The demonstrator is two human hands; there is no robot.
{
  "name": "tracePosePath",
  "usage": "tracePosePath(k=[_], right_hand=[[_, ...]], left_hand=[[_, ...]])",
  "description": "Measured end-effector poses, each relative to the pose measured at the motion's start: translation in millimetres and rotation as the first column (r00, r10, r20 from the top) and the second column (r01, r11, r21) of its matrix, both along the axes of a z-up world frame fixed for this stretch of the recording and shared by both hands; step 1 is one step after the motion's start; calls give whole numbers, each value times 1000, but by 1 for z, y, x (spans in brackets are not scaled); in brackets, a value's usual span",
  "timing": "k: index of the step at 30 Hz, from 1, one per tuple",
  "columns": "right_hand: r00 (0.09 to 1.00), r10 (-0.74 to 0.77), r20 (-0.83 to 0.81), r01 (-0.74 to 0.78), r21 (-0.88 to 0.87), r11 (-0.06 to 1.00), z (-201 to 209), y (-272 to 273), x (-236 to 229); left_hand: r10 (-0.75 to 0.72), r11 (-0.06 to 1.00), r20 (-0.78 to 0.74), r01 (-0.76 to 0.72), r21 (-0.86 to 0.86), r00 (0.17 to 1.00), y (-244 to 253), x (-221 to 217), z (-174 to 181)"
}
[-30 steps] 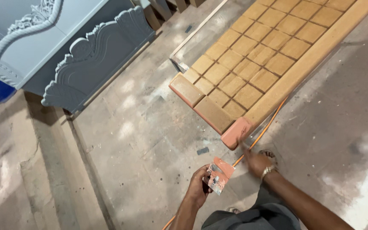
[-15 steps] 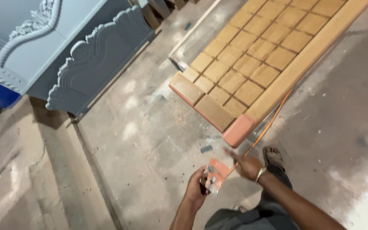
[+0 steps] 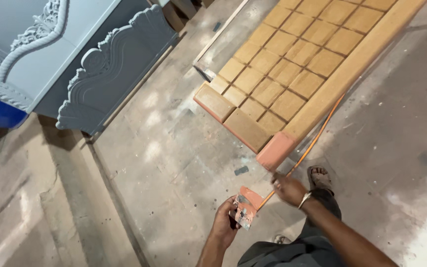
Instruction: The person applies a pinkish putty to the edges and corners of a wooden furniture frame using a small metal trowel. They repeatedly scoop putty from a square tile and smooth it onto the frame's perimeter.
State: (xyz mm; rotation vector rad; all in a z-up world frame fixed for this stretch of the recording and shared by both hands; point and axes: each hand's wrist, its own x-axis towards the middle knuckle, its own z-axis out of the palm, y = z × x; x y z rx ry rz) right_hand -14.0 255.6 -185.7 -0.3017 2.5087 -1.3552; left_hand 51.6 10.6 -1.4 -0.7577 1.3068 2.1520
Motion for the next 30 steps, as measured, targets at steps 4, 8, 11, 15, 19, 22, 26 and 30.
tracePosePath(k=[4, 8, 11, 15, 19, 22, 26, 30], right_hand=[[995, 2, -100, -6, -39, 999, -6, 9, 5], [993, -115, 20, 112, 101, 989, 33, 48, -43], [997, -15, 76, -18, 414, 910, 57, 34, -31], [936, 326, 131, -345, 523, 779, 79, 41, 15], [995, 24, -101, 17, 384, 923, 83, 62, -35], [994, -105, -24, 108, 202, 973, 70, 55, -65], [995, -95, -42, 99, 108, 989, 17, 6, -26], [986, 156, 61, -163, 131, 978, 22, -11, -4]], left_hand=[[23, 997, 125, -14, -71, 992, 7, -11, 11], [-1, 1000, 53, 2, -18, 999, 10, -12, 4], [-13, 1000, 33, 13, 12, 999, 15, -13, -7], [-16, 999, 22, 16, 40, 1000, 23, -18, -11], [-20, 999, 19, 20, 50, 1000, 27, -24, -13], [-4, 998, 21, 3, 70, 1000, 26, -26, -15], [84, 993, 13, -85, 83, 996, 20, -17, -19], [145, 988, 56, -148, 51, 988, 16, -31, -14]])
